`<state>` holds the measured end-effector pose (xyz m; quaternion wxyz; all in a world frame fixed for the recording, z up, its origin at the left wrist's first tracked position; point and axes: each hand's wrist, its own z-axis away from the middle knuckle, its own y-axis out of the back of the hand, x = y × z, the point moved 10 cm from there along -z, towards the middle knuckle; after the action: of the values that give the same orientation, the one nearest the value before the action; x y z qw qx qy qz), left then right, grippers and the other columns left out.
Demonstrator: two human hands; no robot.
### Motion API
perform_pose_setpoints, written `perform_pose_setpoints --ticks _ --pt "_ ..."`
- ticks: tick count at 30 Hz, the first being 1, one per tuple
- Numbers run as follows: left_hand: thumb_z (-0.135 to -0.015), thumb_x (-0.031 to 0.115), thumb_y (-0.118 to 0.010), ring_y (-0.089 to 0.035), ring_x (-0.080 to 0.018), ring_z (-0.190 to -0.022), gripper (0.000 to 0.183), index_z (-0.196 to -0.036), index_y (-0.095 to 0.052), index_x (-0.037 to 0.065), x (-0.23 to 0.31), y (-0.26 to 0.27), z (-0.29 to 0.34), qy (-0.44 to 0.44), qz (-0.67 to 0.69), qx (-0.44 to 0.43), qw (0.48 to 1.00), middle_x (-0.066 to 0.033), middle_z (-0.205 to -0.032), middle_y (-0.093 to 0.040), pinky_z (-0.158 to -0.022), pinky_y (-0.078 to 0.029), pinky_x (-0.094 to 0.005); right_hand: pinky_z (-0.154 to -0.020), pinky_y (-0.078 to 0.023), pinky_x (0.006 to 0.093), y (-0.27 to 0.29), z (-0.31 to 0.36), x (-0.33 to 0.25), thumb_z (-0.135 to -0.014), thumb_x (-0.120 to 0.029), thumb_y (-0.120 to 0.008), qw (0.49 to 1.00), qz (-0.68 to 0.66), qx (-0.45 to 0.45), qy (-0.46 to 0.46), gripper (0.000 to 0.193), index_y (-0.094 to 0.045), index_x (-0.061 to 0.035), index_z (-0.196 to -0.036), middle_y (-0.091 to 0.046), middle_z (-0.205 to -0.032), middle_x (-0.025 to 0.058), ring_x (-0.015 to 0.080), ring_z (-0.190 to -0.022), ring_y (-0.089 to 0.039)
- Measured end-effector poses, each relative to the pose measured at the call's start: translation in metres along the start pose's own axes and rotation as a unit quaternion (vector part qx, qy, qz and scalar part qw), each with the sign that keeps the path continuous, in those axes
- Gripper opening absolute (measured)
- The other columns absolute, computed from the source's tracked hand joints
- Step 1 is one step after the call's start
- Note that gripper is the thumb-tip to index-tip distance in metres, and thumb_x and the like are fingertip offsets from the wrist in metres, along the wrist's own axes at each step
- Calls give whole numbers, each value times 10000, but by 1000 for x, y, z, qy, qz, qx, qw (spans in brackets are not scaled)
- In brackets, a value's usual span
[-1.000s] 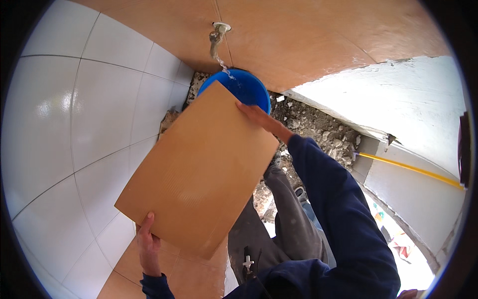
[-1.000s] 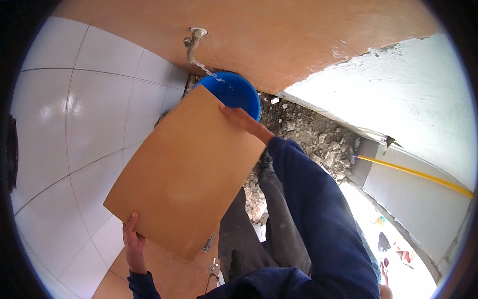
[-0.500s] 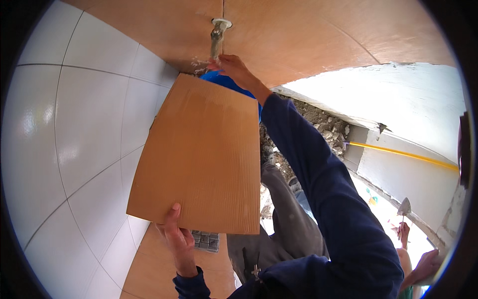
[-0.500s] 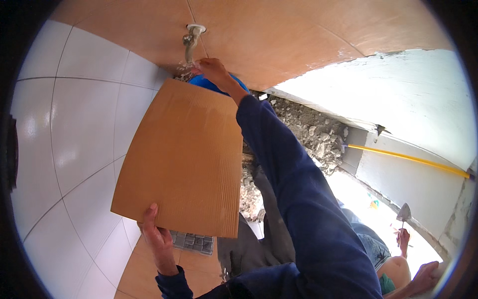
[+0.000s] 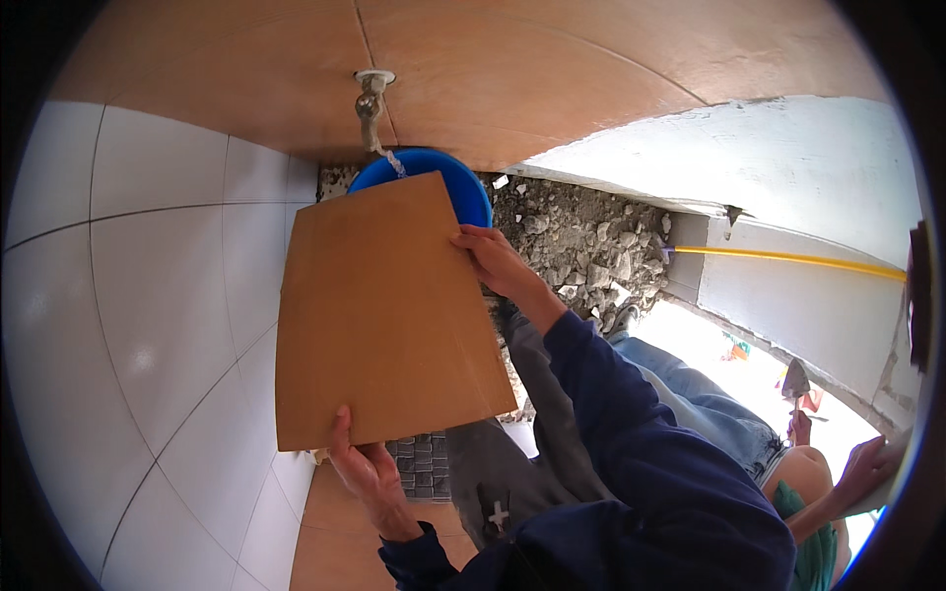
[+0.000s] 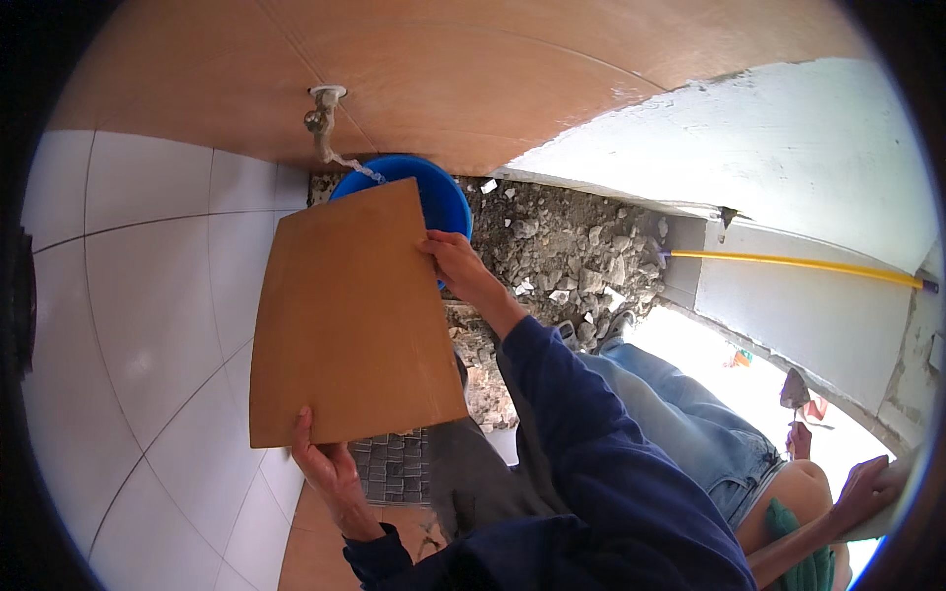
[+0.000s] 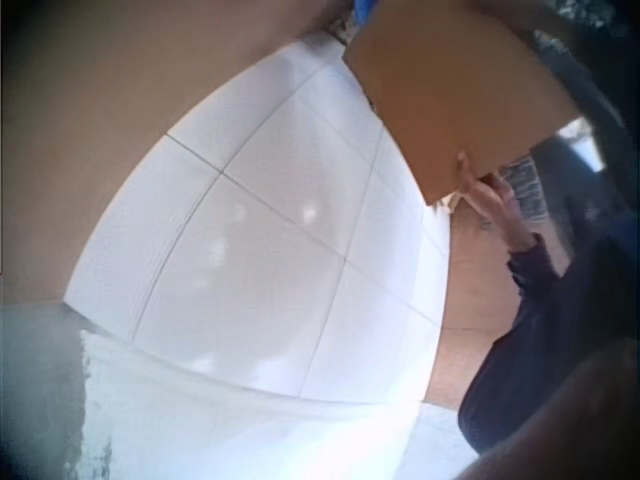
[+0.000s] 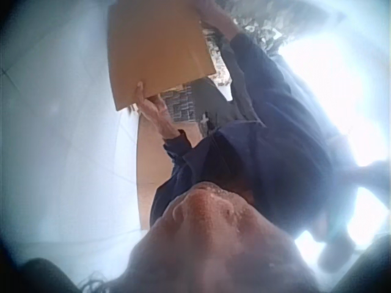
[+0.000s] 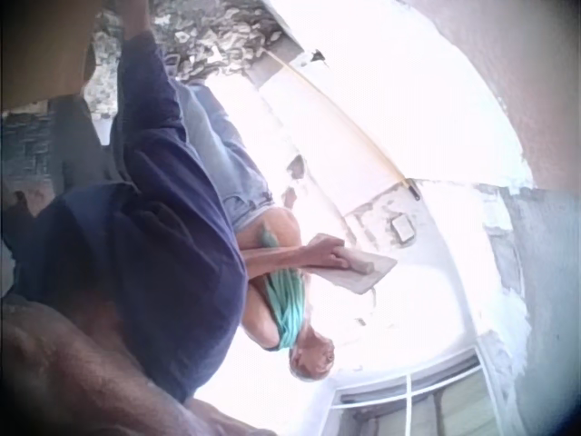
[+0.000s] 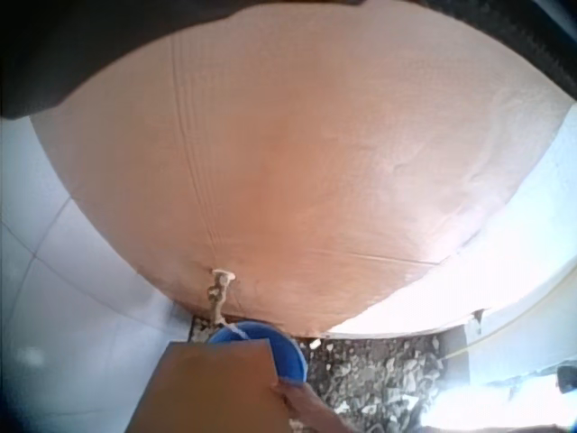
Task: The person repeatedly wets individual tiles by holding them under a running tap and then stacks them. The person then carries the stack of wet tiles to another area and places them on the floor.
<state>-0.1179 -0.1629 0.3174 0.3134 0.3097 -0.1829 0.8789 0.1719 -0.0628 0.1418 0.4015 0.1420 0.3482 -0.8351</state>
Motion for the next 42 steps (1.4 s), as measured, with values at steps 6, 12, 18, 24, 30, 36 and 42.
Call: perform_pose_setpoints --ticks 6,12,18,24,30,36,42 --pt "-866 138 -633 -625 -144 -956 259 -1085 -608 2 15 0 -5 -33 13 -14 999 -54 -1028 -642 -826 -527 -281 -671 -540 290 -48 -21 -29 -923 -146 -572 997 71 -35 15 290 -600 34 -1149 -675 -951 66 141 -812 -658" --pt "-848 116 -647 -637 -164 -980 312 -1127 -583 -8 20 -1 -4 -28 59 -47 997 -86 -1077 -639 -807 -551 -287 -787 -523 276 -60 -22 -41 -938 -167 -569 989 143 -45 15 284 -602 20 -1149 -664 -1020 66 143 -921 -642" --pt "-828 83 -652 -632 -147 -948 323 -1129 -565 4 39 -23 -9 -40 -33 -61 997 -63 -1034 -616 -784 -535 -254 -678 -504 253 -7 8 -22 -942 -175 -564 990 140 -18 -10 283 -605 30 -1132 -665 -963 47 107 -819 -632" --pt "-767 80 -679 -617 -147 -871 376 -1120 -574 4 48 -64 -10 -32 -139 -102 985 -51 -1003 -611 -761 -487 -242 -638 -509 236 33 32 6 -950 -192 -548 986 158 32 -45 269 -617 26 -1091 -664 -940 46 102 -757 -636" --pt "-740 93 -685 -589 -102 -745 272 -979 -636 -26 21 -101 -3 -38 -236 -145 960 -32 -863 -633 -648 -480 -248 -639 -501 256 89 55 27 -953 -229 -554 963 261 57 -28 312 -615 40 -1099 -673 -882 53 113 -748 -643" --pt "-761 138 -652 -559 -122 -523 217 -756 -624 -77 26 -113 8 -98 -325 -198 920 -63 -584 -579 -473 -408 -298 -768 -510 411 41 106 -57 -885 -170 -613 712 689 46 127 355 -577 29 -1177 -663 -941 145 320 -845 -642" --pt "-770 149 -618 -602 -184 -484 257 -686 -603 -94 44 -123 18 -126 -382 -255 879 -133 -512 -564 -461 -431 -349 -899 -475 412 -201 130 -197 -776 25 -568 361 776 -109 505 519 -495 -13 -1289 -552 -1212 184 346 -1100 -538"
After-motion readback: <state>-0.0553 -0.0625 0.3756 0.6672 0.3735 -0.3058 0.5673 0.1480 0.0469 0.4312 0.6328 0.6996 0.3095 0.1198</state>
